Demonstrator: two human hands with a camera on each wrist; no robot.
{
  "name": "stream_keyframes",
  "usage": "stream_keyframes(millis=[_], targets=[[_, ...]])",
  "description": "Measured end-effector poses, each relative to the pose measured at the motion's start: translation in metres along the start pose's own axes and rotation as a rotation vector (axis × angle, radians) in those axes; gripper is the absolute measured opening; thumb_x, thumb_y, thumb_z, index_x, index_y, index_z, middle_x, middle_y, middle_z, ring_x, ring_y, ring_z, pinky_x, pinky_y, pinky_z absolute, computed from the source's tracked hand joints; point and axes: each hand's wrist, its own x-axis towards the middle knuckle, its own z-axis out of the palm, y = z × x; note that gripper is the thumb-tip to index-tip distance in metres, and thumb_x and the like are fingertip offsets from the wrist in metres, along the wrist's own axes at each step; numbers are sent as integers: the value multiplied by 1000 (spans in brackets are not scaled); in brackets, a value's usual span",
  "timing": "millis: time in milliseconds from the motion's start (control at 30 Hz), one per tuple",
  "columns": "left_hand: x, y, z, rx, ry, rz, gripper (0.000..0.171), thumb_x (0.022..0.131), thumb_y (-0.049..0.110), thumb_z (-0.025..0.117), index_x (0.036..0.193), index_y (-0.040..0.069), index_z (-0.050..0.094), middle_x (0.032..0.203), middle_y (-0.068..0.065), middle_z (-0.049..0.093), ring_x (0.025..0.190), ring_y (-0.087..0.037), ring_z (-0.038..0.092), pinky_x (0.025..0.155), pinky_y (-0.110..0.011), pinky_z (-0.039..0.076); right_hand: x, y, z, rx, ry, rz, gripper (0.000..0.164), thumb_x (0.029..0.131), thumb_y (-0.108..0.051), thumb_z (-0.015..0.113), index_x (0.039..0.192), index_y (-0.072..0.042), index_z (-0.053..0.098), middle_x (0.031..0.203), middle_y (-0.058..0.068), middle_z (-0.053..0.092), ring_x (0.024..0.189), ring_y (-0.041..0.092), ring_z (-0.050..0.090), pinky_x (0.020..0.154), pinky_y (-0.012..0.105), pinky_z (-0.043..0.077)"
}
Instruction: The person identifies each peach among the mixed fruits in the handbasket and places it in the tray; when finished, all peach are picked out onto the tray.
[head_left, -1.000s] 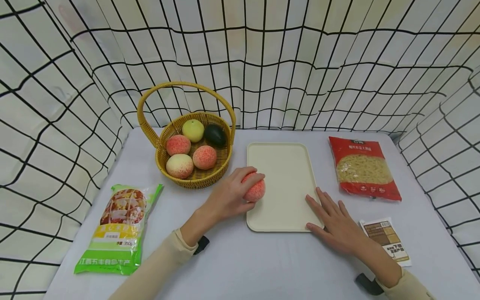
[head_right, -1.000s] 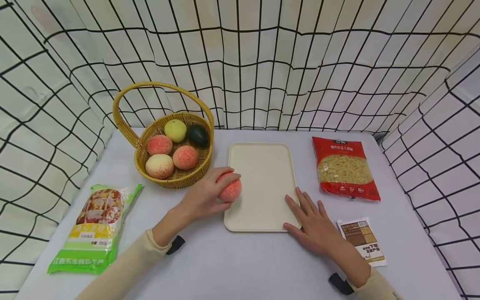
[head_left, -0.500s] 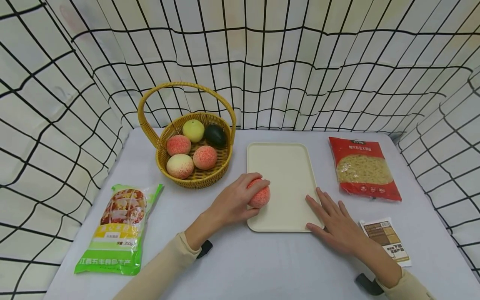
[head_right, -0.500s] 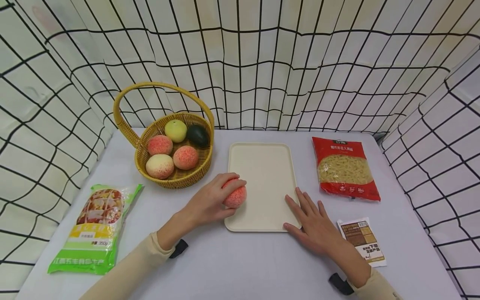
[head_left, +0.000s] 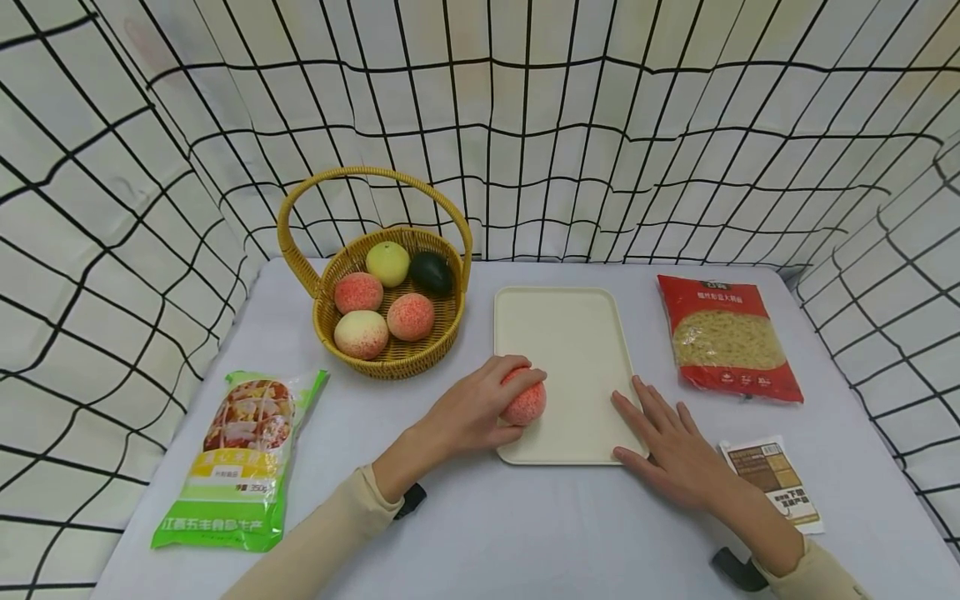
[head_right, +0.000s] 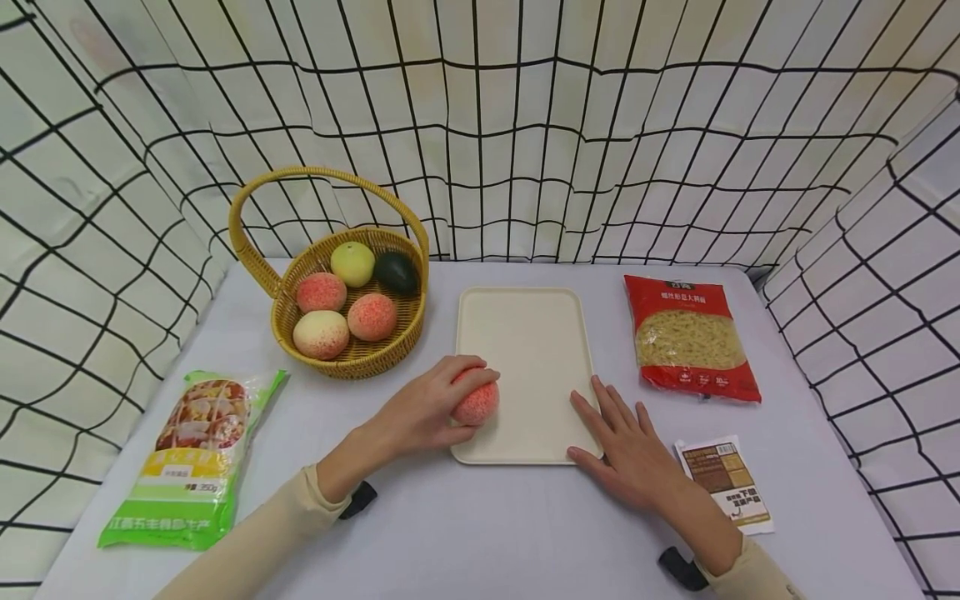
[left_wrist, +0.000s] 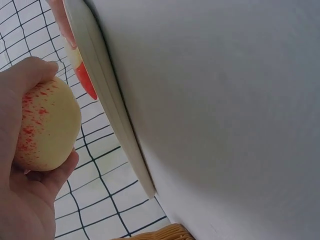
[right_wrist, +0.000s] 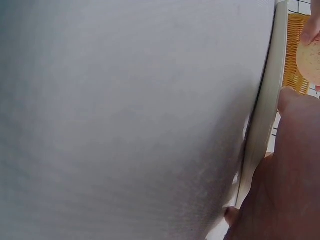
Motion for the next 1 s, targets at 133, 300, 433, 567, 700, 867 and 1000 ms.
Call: stream_keyframes(millis=[133,300,433,567,700,867,1000], targets=[[2,2,1,-1,-16,10,69,82,22,88,144,17,58,140,-8,60,127,-25,63,100,-37,60,-1,0,0,1,-5,3,82,101,-58,60,170,-32,25,181,11,13,165,42,16,125,79,16],[4,3,1,-7,-19,30,68,82,21,88,143,17,59,139,-7,61,126,-24,63,104,-37,57,-1,0,-1,10,-8,5,82,101,-58,60,171,-32,24,181,11,12,165,42,16,125,78,15],[5,3,2,-5,-18,44,67,81,21,88,142,16,60,136,-6,63,124,-24,64,106,-37,56,0,0,-1,7,-8,5,83,101,-58,60,171,-32,24,181,11,11,165,43,16,125,79,14],[5,3,2,-6,-24,49,67,82,22,88,142,16,60,135,-6,63,124,-23,64,106,-37,56,0,0,-1,-1,-8,4,83,101,-58,60,170,-31,25,181,11,12,165,43,16,125,79,14],[6,4,2,-26,-40,45,67,84,22,87,144,16,58,137,-7,62,125,-24,63,106,-37,56,1,0,-1,1,-12,7,83,101,-59,60,170,-31,25,181,11,12,165,43,16,126,78,14],[5,5,4,-60,-77,28,66,87,25,87,146,15,57,139,-8,61,129,-24,62,106,-38,57,1,0,-2,4,-16,8,83,101,-59,60,171,-32,24,181,11,11,165,43,16,126,78,14],[5,5,6,-74,-117,14,67,90,29,85,147,15,56,140,-7,61,130,-23,61,106,-37,57,0,0,-2,4,-15,8,82,101,-59,59,171,-32,24,181,11,11,165,43,16,126,78,14]])
